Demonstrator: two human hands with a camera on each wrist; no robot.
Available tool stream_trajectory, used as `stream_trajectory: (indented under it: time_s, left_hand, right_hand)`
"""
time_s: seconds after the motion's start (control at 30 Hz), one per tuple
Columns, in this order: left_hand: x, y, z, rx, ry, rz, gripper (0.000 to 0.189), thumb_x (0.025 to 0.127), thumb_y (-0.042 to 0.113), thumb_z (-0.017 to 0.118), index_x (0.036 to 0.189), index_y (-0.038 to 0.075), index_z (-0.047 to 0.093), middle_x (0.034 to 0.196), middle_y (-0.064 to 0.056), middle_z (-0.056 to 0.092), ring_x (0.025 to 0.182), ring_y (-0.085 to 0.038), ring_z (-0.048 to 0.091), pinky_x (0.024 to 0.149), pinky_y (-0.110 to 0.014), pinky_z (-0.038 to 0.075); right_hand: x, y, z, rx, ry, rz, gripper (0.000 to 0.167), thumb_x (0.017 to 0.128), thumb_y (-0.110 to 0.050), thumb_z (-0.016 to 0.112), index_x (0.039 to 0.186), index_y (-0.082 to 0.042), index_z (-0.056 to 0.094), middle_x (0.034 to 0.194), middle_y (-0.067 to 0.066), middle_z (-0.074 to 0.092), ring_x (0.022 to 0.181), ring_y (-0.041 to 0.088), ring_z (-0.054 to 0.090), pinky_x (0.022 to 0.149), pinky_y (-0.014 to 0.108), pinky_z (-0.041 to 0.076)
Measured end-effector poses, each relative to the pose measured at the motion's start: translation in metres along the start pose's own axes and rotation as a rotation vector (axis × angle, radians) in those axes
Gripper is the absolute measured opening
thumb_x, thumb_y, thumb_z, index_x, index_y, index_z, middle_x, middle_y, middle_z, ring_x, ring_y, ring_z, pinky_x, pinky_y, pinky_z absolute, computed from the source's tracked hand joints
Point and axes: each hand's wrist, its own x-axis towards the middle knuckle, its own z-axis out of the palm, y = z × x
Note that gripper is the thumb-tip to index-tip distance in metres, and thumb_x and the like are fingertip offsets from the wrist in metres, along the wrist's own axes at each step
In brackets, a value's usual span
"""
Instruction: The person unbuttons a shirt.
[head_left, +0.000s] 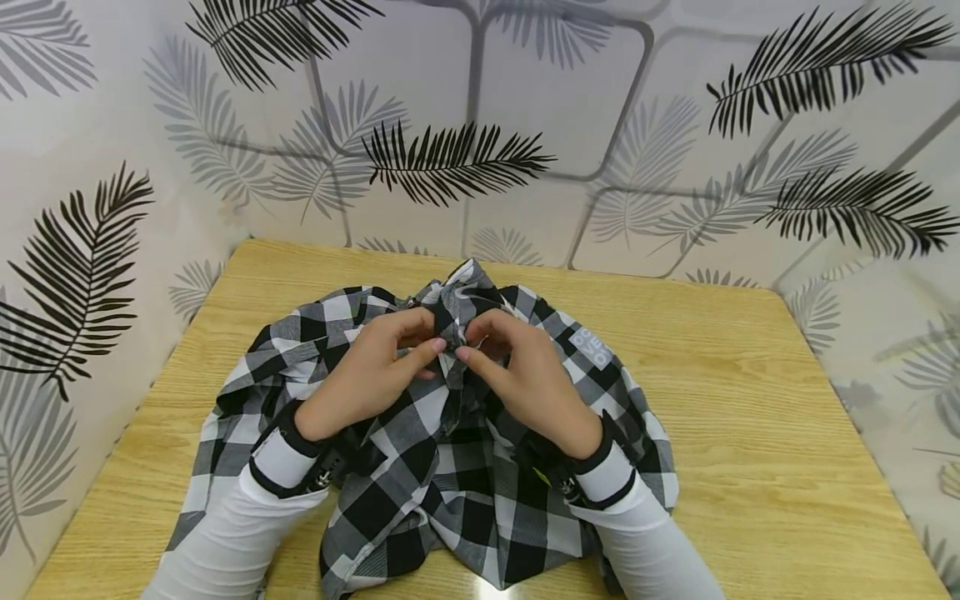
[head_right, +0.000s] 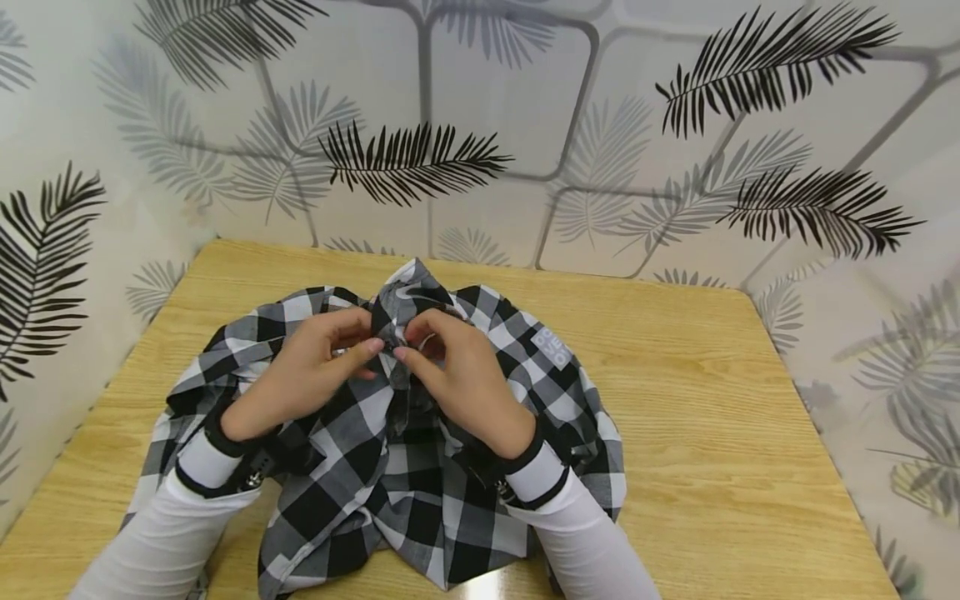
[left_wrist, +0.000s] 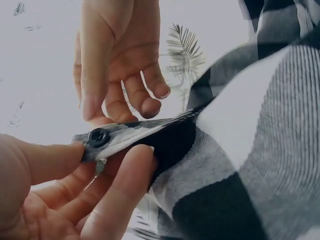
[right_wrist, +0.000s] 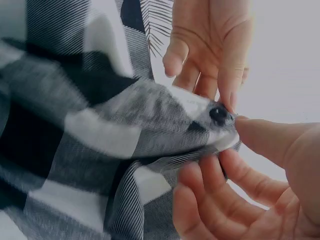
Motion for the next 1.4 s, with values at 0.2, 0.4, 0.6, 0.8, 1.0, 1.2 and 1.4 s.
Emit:
stream_trajectory:
  time_s: [0.2, 0.4, 0.6, 0.8, 1.0, 1.2, 1.4]
  left_hand:
    - [0.002, -0.004, 0.003, -0.003, -0.022, 0.011, 0.009, 0.084, 0.0, 0.059, 0.077, -0.001, 0.052, 0.08, -0.014, 0.058, 0.071, -0.026, 0.059, 0.059, -0.032, 0.051]
    - [0.002, -0.007, 0.001, -0.051, -0.067, -0.015, 0.015, 0.086, 0.0, 0.055, 0.075, 0.0, 0.046, 0.078, -0.017, 0.054, 0.067, -0.027, 0.059, 0.059, -0.034, 0.051]
    - [0.001, -0.017, 0.0, -0.04, -0.137, -0.003, 0.016, 0.091, 0.008, 0.05, 0.078, 0.004, 0.043, 0.079, -0.013, 0.052, 0.063, -0.025, 0.057, 0.056, -0.036, 0.049]
    - [0.002, -0.035, 0.008, 0.087, -0.012, 0.052, 0.017, 0.09, 0.013, 0.052, 0.079, 0.009, 0.041, 0.08, -0.003, 0.053, 0.063, -0.013, 0.057, 0.05, -0.028, 0.044]
    - [-0.001, -0.03, 0.017, 0.25, 0.178, 0.103, 0.006, 0.086, 0.012, 0.059, 0.091, 0.012, 0.055, 0.091, -0.001, 0.06, 0.08, -0.005, 0.061, 0.063, -0.02, 0.048]
    - [-0.003, -0.026, 0.018, 0.3, 0.231, 0.194, 0.012, 0.086, 0.013, 0.06, 0.096, 0.009, 0.062, 0.088, -0.001, 0.065, 0.077, -0.003, 0.061, 0.064, -0.017, 0.048]
    - [-0.003, -0.024, 0.016, 0.336, 0.271, 0.259, 0.016, 0.089, 0.013, 0.055, 0.1, 0.009, 0.065, 0.081, 0.0, 0.065, 0.057, 0.001, 0.052, 0.051, -0.019, 0.044]
  right_hand:
    - [0.002, -0.005, 0.0, 0.1, -0.013, 0.016, 0.009, 0.085, -0.019, 0.06, 0.093, -0.015, 0.06, 0.08, -0.004, 0.059, 0.059, 0.007, 0.054, 0.051, 0.029, 0.043]
    - [0.004, -0.027, -0.01, 0.182, -0.079, 0.007, 0.012, 0.085, -0.005, 0.058, 0.097, -0.001, 0.061, 0.084, 0.007, 0.061, 0.062, 0.014, 0.056, 0.053, 0.03, 0.044]
    - [0.004, -0.019, -0.006, 0.246, -0.177, -0.013, 0.007, 0.088, -0.008, 0.054, 0.09, -0.004, 0.061, 0.078, 0.005, 0.059, 0.065, 0.011, 0.056, 0.057, 0.028, 0.046]
    - [0.004, 0.001, 0.007, 0.242, -0.185, -0.069, 0.018, 0.093, -0.021, 0.048, 0.081, -0.012, 0.057, 0.07, -0.002, 0.055, 0.057, 0.012, 0.054, 0.05, 0.026, 0.043]
    - [0.002, 0.001, 0.013, 0.231, -0.069, -0.061, 0.018, 0.093, -0.02, 0.048, 0.08, -0.012, 0.057, 0.066, -0.004, 0.054, 0.053, 0.013, 0.054, 0.048, 0.026, 0.043]
    - [0.001, -0.015, 0.008, 0.199, 0.037, -0.036, 0.016, 0.091, -0.011, 0.051, 0.078, -0.006, 0.059, 0.064, 0.0, 0.055, 0.055, 0.012, 0.055, 0.05, 0.026, 0.045]
    - [0.0, -0.003, 0.012, 0.133, 0.089, -0.059, 0.019, 0.092, -0.021, 0.051, 0.085, -0.01, 0.065, 0.071, -0.002, 0.062, 0.063, 0.007, 0.059, 0.058, 0.022, 0.048]
